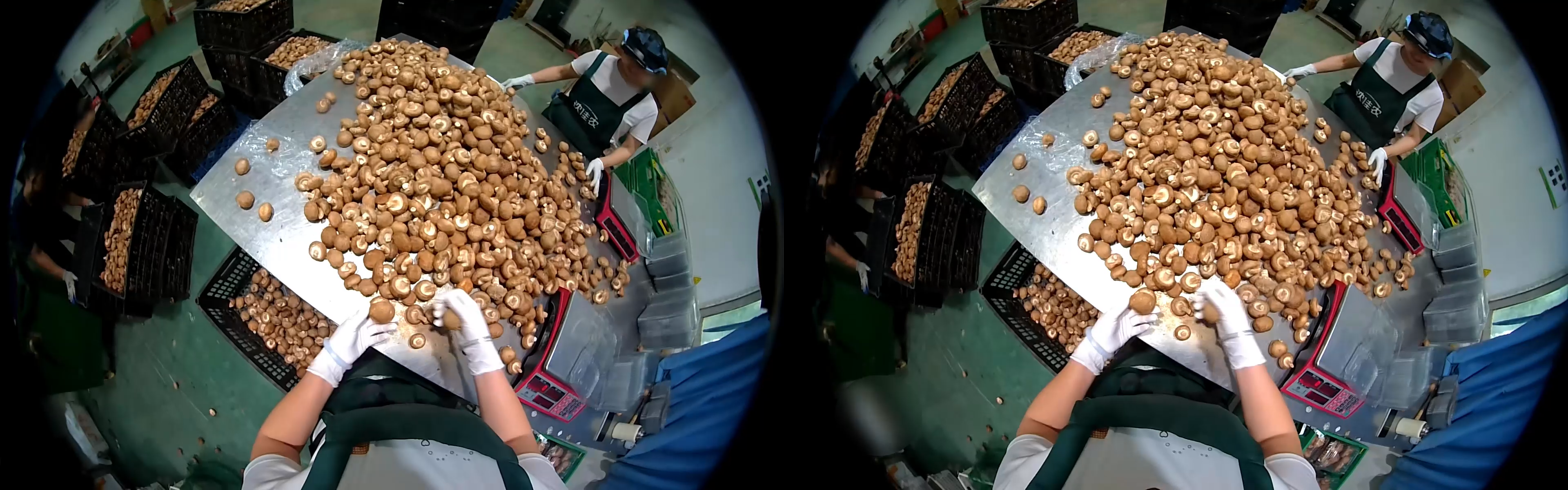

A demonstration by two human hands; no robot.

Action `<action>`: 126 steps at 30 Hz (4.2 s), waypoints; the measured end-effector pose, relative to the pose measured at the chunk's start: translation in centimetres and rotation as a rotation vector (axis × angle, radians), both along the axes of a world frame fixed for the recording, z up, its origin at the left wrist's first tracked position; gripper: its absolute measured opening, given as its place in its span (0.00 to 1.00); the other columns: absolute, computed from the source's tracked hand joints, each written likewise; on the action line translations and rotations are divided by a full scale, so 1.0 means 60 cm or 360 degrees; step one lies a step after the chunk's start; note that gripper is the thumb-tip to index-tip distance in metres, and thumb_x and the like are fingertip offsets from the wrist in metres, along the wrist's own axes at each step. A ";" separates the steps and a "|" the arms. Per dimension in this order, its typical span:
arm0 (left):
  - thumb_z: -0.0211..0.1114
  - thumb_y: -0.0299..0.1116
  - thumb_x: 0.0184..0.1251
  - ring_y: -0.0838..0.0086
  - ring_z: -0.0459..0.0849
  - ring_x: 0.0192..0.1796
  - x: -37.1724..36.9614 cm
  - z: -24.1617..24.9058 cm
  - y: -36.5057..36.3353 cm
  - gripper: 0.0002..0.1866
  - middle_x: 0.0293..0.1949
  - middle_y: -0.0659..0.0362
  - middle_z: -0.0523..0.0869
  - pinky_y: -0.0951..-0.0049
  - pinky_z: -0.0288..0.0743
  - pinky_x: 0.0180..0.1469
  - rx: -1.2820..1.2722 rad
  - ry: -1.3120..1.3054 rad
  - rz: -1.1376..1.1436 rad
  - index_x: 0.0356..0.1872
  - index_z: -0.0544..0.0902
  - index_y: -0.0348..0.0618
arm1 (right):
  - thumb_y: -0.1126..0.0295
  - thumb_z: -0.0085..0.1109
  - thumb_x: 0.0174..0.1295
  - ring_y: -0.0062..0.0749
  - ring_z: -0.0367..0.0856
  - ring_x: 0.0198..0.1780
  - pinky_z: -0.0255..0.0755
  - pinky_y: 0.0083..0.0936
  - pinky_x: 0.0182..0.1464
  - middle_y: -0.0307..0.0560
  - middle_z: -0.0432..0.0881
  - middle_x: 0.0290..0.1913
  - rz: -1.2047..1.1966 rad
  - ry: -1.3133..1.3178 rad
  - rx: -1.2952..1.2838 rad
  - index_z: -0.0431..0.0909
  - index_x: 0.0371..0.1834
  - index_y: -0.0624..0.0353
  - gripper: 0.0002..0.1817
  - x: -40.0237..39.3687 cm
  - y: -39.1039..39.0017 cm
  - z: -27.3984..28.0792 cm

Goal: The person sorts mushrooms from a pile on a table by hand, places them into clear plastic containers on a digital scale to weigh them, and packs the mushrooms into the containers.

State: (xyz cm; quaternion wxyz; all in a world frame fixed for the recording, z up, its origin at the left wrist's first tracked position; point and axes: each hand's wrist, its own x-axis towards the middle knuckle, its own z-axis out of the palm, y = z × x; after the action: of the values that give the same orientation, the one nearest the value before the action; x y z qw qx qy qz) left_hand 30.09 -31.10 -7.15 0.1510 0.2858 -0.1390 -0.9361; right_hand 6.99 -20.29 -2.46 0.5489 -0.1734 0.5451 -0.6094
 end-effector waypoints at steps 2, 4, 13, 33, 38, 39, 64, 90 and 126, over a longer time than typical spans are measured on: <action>0.45 0.45 0.76 0.57 0.80 0.55 0.020 0.025 -0.008 0.26 0.57 0.45 0.78 0.61 0.76 0.57 -0.0053 0.0246 0.0039 0.63 0.65 0.32 | 0.65 0.63 0.59 0.31 0.80 0.38 0.76 0.28 0.37 0.44 0.79 0.36 0.0124 0.1297 -0.0131 0.76 0.51 0.56 0.18 0.025 -0.053 -0.043; 0.44 0.44 0.76 0.55 0.79 0.57 0.044 0.026 -0.012 0.27 0.58 0.44 0.76 0.61 0.77 0.58 -0.0059 0.0258 0.0054 0.63 0.64 0.30 | 0.64 0.67 0.53 0.38 0.80 0.41 0.74 0.31 0.42 0.46 0.77 0.42 0.0326 0.2232 0.0017 0.75 0.56 0.51 0.25 0.066 -0.095 0.012; 0.39 0.43 0.78 0.50 0.74 0.62 0.077 0.061 -0.021 0.28 0.68 0.43 0.64 0.63 0.79 0.55 -0.0210 0.0125 0.0105 0.70 0.54 0.35 | 0.66 0.53 0.67 0.30 0.78 0.52 0.74 0.27 0.51 0.46 0.78 0.54 0.0472 0.0596 -0.0037 0.74 0.58 0.58 0.18 0.049 -0.091 -0.010; 0.66 0.24 0.56 0.56 0.73 0.64 -0.012 0.132 0.026 0.36 0.62 0.47 0.74 0.63 0.66 0.65 -0.2556 -0.0704 -0.0247 0.68 0.64 0.39 | 0.54 0.48 0.71 0.31 0.66 0.66 0.63 0.27 0.66 0.47 0.65 0.67 0.0521 -0.0625 -0.0096 0.56 0.71 0.62 0.32 0.119 -0.002 -0.061; 0.67 0.29 0.57 0.56 0.68 0.68 -0.047 0.160 0.019 0.37 0.64 0.44 0.71 0.65 0.59 0.69 -0.2649 -0.0462 -0.0228 0.68 0.61 0.34 | 0.58 0.55 0.67 0.29 0.73 0.60 0.70 0.22 0.58 0.46 0.69 0.64 0.0272 -0.0519 -0.0225 0.60 0.68 0.61 0.30 0.099 0.005 -0.024; 0.66 0.29 0.57 0.58 0.68 0.68 -0.047 0.156 0.015 0.37 0.64 0.44 0.71 0.65 0.59 0.69 -0.2609 -0.0465 -0.0213 0.68 0.62 0.34 | 0.57 0.57 0.65 0.29 0.78 0.54 0.78 0.21 0.46 0.48 0.72 0.62 0.0332 -0.0670 -0.0285 0.62 0.66 0.61 0.31 0.074 0.023 0.021; 0.68 0.31 0.53 0.58 0.80 0.39 -0.057 0.060 -0.085 0.24 0.39 0.53 0.81 0.63 0.74 0.42 -0.2811 -0.1322 0.0143 0.54 0.78 0.44 | 0.77 0.58 0.55 0.45 0.68 0.65 0.60 0.36 0.67 0.54 0.72 0.61 -0.0955 0.2367 0.0532 0.76 0.53 0.61 0.19 -0.210 0.229 0.167; 0.60 0.29 0.68 0.70 0.81 0.52 -0.005 0.055 0.000 0.28 0.58 0.53 0.76 0.72 0.77 0.52 -0.0896 -0.0236 -0.0053 0.68 0.64 0.41 | 0.60 0.68 0.52 0.48 0.74 0.53 0.67 0.40 0.58 0.53 0.73 0.58 0.0846 0.2212 -0.0489 0.72 0.57 0.58 0.30 0.089 -0.082 0.066; 0.43 0.47 0.77 0.53 0.76 0.61 -0.046 0.053 -0.002 0.28 0.60 0.42 0.73 0.60 0.75 0.61 -0.0146 0.0030 -0.0043 0.64 0.64 0.30 | 0.61 0.61 0.56 0.39 0.78 0.48 0.72 0.35 0.49 0.44 0.80 0.46 0.0109 0.2666 0.0220 0.78 0.51 0.54 0.19 -0.076 -0.108 -0.022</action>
State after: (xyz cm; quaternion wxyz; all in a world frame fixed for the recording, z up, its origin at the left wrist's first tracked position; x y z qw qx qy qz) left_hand 27.32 -31.20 -3.97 0.1524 0.2680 -0.1841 -0.9333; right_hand 2.43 -26.75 -3.78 -0.0096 -0.5509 0.8030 -0.2274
